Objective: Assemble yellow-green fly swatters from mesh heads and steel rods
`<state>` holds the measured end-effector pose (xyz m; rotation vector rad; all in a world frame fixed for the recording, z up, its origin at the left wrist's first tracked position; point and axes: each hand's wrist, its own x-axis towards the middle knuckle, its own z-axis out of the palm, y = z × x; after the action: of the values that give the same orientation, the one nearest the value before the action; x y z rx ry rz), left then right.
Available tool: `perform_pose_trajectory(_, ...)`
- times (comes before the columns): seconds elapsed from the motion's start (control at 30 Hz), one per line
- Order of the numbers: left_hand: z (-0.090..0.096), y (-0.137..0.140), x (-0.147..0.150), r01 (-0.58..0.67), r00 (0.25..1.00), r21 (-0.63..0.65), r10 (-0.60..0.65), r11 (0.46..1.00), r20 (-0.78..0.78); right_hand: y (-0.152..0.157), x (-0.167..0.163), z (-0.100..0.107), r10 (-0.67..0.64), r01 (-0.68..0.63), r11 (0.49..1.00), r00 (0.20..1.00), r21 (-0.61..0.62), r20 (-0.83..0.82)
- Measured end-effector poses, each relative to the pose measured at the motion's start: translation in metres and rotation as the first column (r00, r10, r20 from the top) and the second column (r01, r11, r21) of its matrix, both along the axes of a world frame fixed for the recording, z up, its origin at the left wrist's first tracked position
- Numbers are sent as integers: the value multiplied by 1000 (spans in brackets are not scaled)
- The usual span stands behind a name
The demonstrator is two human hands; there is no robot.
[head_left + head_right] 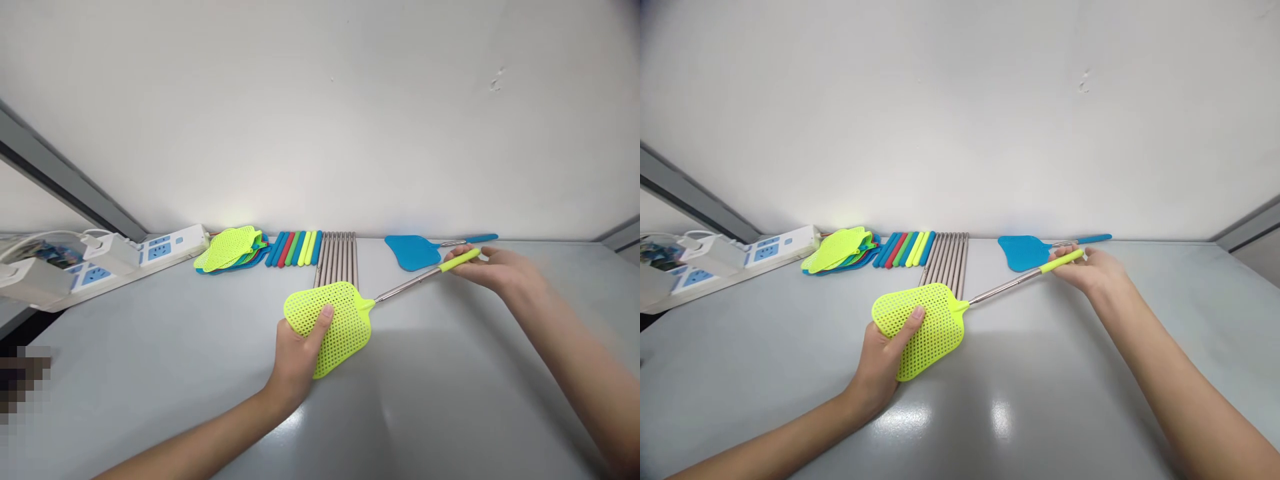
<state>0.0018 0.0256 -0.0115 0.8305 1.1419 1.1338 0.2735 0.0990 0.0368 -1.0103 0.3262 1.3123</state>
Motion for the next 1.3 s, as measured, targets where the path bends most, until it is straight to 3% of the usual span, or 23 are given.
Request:
perform_pose_trajectory(0.13,-1,0,0,24,999,23,-24,999,-30,0,6,-1,-91,89,993,995,-71,-30)
perform_pose_trajectory(0.47,-2,-3,1,4,1000,38,-3,999,-29,0,-1,-18,-181,175,960,984,218,5)
perform_pose_trajectory(0.63,0,-4,1,2,1000,10,-1,1000,-8,-3,-4,-30,-214,203,943,977,265,11)
perform_pose_trajectory(1.03,-4,-2,1,-40,999,0,40,999,-33,-8,-14,-23,-155,168,869,986,465,-65)
perform_pose_trajectory(1.3,-5,0,-2,21,998,18,-20,1000,-53,-10,-29,-38,-90,114,930,992,349,-85)
